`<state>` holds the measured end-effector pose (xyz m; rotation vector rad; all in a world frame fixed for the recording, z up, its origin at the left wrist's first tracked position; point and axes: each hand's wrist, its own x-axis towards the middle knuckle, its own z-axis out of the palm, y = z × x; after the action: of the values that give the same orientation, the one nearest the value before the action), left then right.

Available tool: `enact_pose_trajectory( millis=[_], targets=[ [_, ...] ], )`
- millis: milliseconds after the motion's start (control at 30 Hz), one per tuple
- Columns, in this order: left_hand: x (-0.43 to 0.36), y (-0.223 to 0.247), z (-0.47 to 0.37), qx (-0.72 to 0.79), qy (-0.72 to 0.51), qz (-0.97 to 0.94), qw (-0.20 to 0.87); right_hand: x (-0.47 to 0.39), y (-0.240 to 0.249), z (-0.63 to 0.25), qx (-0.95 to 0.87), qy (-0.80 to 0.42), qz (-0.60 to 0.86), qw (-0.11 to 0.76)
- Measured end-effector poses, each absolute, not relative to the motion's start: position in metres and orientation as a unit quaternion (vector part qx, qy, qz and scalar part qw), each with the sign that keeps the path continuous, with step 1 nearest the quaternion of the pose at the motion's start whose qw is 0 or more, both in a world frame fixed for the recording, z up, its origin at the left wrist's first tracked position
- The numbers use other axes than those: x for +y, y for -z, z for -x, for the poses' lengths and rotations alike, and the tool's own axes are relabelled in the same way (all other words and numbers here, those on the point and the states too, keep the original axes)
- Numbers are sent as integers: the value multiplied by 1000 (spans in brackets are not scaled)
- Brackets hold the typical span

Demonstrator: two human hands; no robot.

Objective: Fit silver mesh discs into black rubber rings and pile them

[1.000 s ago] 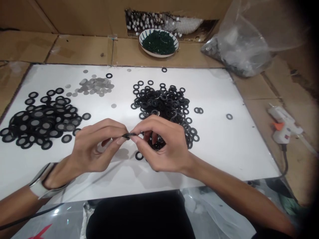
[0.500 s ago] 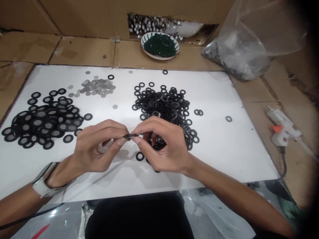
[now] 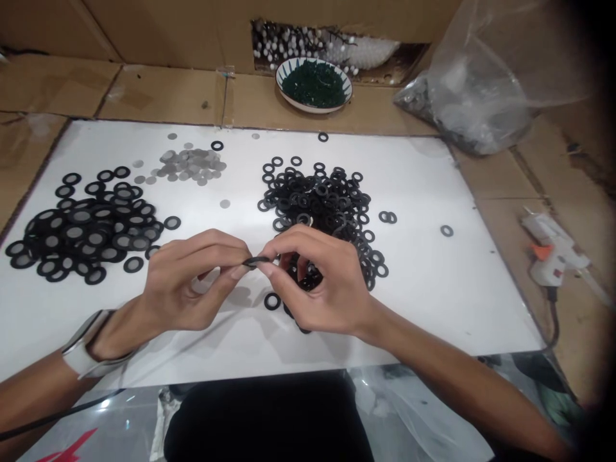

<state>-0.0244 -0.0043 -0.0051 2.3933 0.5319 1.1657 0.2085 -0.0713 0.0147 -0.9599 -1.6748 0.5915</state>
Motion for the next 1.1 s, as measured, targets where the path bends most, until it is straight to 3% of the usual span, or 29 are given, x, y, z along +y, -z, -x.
enact_pose_trajectory(
  millis=[367, 567, 767, 1100],
  targets=[
    [-2, 4, 22, 184, -403, -875, 194, -71, -14, -213, -732, -215, 413, 498],
    [6, 4, 26, 179, -310, -905, 232, -66, -11, -224, -766, -223, 432, 421],
    [6, 10, 26, 177, -296, -911, 228, -66, -17, -230, -773, -256, 440, 379],
    [0, 1, 21, 195, -379, -868, 257, -64, -30, -227, -658, -434, 467, 401]
  ],
)
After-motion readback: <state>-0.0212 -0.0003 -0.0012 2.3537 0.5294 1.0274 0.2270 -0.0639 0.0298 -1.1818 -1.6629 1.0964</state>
